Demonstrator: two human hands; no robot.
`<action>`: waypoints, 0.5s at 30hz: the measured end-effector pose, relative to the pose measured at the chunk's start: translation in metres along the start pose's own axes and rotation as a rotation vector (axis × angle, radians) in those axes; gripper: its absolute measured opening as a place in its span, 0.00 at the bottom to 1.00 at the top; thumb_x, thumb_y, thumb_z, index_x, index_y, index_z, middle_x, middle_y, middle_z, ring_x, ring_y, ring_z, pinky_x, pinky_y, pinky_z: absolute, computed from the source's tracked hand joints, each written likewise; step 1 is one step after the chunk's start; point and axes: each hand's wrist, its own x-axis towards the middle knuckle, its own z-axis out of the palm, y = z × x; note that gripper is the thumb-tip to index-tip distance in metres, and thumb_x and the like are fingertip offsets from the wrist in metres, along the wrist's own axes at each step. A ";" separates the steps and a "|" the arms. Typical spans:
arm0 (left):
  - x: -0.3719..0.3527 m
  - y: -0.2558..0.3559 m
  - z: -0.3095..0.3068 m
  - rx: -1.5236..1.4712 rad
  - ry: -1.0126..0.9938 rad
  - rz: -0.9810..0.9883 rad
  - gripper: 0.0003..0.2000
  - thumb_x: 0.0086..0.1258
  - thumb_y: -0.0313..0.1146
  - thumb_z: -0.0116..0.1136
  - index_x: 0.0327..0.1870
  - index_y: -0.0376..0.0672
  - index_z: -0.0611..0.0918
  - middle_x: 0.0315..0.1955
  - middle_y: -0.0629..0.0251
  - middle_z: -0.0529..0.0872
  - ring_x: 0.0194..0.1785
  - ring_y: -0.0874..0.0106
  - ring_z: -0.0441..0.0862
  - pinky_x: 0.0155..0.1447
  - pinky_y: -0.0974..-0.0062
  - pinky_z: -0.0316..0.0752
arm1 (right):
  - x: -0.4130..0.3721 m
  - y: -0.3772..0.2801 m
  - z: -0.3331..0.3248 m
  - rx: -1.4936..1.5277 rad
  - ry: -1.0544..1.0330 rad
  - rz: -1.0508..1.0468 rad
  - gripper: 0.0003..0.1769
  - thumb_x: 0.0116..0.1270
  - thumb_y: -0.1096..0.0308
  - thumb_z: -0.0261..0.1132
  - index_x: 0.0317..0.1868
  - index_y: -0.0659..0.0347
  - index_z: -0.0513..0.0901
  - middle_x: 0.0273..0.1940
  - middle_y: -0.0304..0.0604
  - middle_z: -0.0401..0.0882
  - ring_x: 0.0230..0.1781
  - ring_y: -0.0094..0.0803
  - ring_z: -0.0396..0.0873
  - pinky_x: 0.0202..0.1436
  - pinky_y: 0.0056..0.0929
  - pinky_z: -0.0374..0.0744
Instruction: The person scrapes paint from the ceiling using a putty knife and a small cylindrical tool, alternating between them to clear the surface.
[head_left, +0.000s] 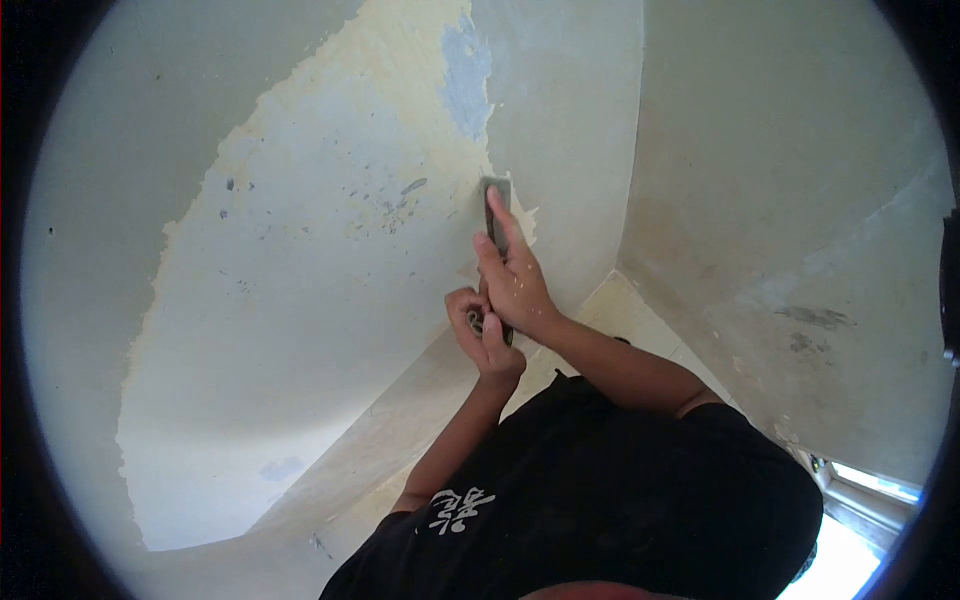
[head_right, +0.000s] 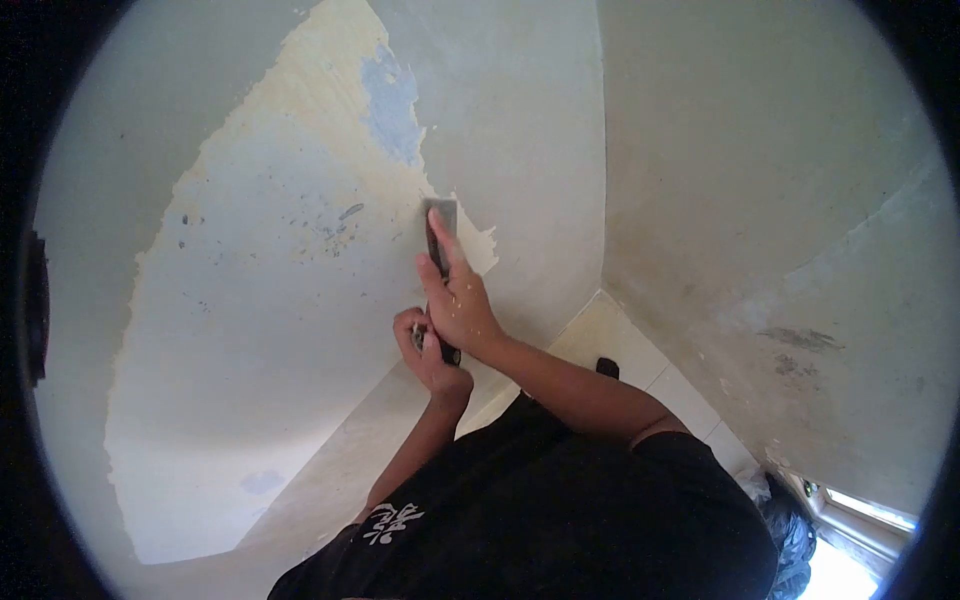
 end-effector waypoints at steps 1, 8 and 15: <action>-0.002 0.000 0.003 -0.058 0.015 0.005 0.14 0.66 0.41 0.45 0.40 0.37 0.68 0.37 0.64 0.66 0.41 0.73 0.64 0.48 0.75 0.62 | -0.001 0.000 -0.001 -0.008 -0.021 0.004 0.32 0.77 0.63 0.53 0.77 0.47 0.52 0.24 0.30 0.66 0.19 0.15 0.62 0.22 0.19 0.67; -0.005 0.007 -0.002 -0.025 -0.016 -0.006 0.13 0.66 0.39 0.45 0.41 0.37 0.67 0.37 0.64 0.66 0.41 0.73 0.65 0.48 0.74 0.63 | -0.004 0.008 0.002 0.006 0.001 0.016 0.32 0.77 0.62 0.53 0.77 0.45 0.53 0.25 0.31 0.67 0.19 0.16 0.62 0.23 0.19 0.67; 0.007 0.006 0.004 -0.125 0.028 0.031 0.15 0.69 0.43 0.45 0.40 0.38 0.67 0.37 0.65 0.65 0.40 0.74 0.64 0.48 0.76 0.62 | 0.000 -0.012 0.004 0.110 0.017 0.096 0.32 0.78 0.61 0.51 0.78 0.45 0.51 0.26 0.32 0.69 0.19 0.16 0.63 0.23 0.19 0.68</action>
